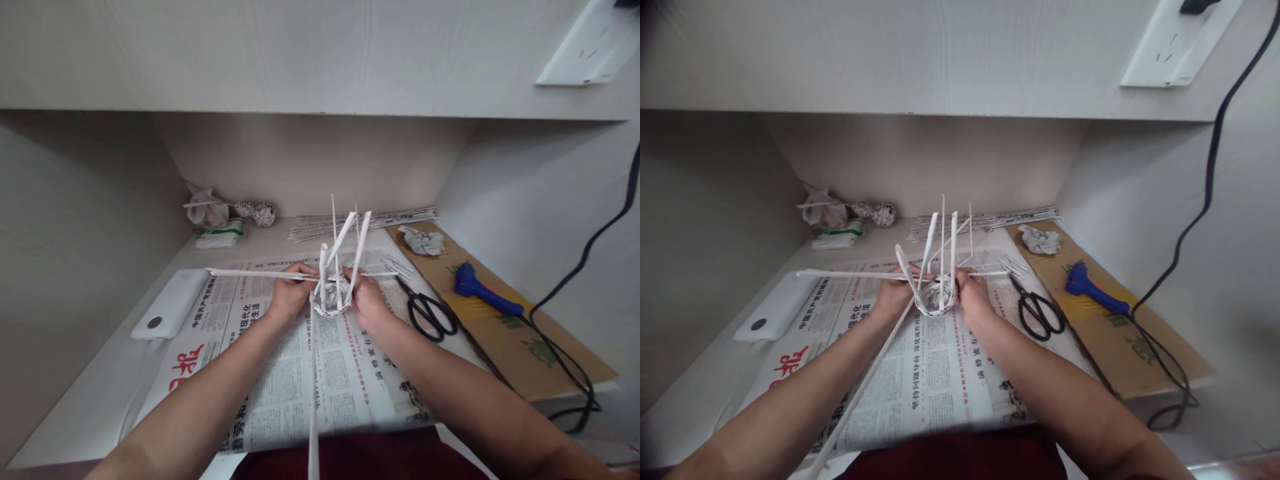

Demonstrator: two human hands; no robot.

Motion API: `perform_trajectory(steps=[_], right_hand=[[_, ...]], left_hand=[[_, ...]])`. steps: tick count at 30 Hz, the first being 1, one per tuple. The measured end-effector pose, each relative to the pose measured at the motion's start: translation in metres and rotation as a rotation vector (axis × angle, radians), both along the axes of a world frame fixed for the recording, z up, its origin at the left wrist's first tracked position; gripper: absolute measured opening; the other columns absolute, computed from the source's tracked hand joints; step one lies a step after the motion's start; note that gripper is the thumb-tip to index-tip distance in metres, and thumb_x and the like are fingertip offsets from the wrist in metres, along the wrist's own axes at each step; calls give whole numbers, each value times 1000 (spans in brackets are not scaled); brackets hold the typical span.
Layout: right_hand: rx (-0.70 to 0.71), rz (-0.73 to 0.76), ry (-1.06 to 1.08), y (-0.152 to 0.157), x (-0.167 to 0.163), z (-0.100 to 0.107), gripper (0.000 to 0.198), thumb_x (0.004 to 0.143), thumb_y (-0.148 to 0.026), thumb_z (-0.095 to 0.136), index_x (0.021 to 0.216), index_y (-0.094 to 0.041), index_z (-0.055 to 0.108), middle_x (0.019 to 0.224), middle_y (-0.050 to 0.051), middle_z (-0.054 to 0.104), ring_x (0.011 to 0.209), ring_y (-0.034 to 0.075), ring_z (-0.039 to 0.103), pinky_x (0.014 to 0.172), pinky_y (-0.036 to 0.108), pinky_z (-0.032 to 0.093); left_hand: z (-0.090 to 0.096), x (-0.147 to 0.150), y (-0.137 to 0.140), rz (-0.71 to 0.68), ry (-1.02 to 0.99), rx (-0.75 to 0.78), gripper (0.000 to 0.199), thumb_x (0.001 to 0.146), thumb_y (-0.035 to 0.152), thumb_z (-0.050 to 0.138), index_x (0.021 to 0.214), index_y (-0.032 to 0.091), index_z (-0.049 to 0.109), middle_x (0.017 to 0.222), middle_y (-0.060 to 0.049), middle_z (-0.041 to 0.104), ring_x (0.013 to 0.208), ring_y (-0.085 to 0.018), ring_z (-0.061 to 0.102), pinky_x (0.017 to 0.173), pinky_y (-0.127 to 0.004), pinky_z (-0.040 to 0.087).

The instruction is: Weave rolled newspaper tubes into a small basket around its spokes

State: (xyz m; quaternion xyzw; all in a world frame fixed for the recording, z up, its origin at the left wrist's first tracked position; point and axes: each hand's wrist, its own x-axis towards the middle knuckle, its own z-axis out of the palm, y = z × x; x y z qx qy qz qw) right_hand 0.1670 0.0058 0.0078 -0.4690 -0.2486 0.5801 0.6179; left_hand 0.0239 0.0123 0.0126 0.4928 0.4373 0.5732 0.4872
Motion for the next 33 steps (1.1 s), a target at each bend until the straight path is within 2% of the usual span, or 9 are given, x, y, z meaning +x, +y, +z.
perform_trajectory(steps=[5, 8, 12, 15, 18, 20, 24, 29, 33], right_hand=[[4, 16, 52, 0, 2, -2, 30, 59, -33, 77, 65, -21, 49, 44, -8, 48, 37, 8, 40, 34, 21, 28], [7, 73, 27, 0, 4, -2, 28, 58, -31, 77, 66, -20, 53, 45, -6, 52, 39, 9, 43, 35, 21, 32], [-28, 113, 68, 1, 4, 1, 24, 56, -28, 76, 64, -17, 57, 49, -2, 57, 42, 12, 50, 38, 24, 39], [-48, 139, 130, 0, 3, 2, 23, 57, -31, 74, 62, -16, 58, 47, -3, 55, 40, 11, 48, 36, 25, 37], [9, 98, 97, -3, 1, 2, 24, 56, -30, 76, 64, -17, 57, 49, -4, 56, 42, 10, 48, 39, 23, 37], [41, 66, 20, -5, 1, 2, 25, 55, -29, 78, 67, -17, 59, 53, -4, 59, 46, 10, 51, 44, 23, 39], [51, 116, -118, -5, 3, -2, 25, 57, -32, 77, 70, -17, 62, 57, -3, 62, 51, 12, 54, 52, 25, 42], [31, 162, -199, -1, 7, -3, 26, 56, -30, 76, 76, -17, 64, 59, -2, 65, 53, 15, 56, 55, 28, 45], [-4, 237, -174, -3, 8, 5, 27, 55, -28, 76, 78, -18, 67, 62, -1, 66, 56, 16, 59, 54, 27, 45]], left_hand=[[-2, 1, 1, 35, -5, 14, 27, 52, 29, 88, 64, 15, 68, 63, -2, 68, 58, -14, 59, 57, -26, 47], [-4, 0, 3, 3, 31, 20, 28, 51, 30, 89, 63, 15, 68, 61, -2, 67, 57, -14, 59, 57, -26, 47], [-8, -1, 2, -31, 61, 92, 24, 58, 30, 86, 69, 16, 70, 67, -2, 69, 61, -14, 60, 61, -26, 48], [-9, -1, 0, -1, 68, 126, 23, 60, 30, 85, 70, 16, 70, 71, -3, 71, 64, -15, 62, 64, -26, 49], [-7, -1, 1, 4, 90, 77, 25, 59, 32, 85, 69, 15, 69, 70, -4, 70, 61, -14, 61, 61, -25, 48], [-6, -1, 2, -62, 112, 12, 28, 55, 33, 87, 66, 15, 68, 64, -3, 68, 58, -14, 59, 57, -25, 47], [-6, -2, 6, -144, 126, -67, 33, 46, 33, 89, 60, 15, 66, 59, -3, 66, 56, -15, 58, 56, -27, 48], [-10, -4, 7, -87, 137, -113, 29, 53, 32, 86, 71, 15, 70, 66, -6, 71, 59, -18, 63, 57, -29, 50], [-10, -7, 7, -80, 181, -71, 27, 55, 31, 85, 74, 14, 74, 70, -7, 73, 62, -20, 65, 60, -30, 52]])
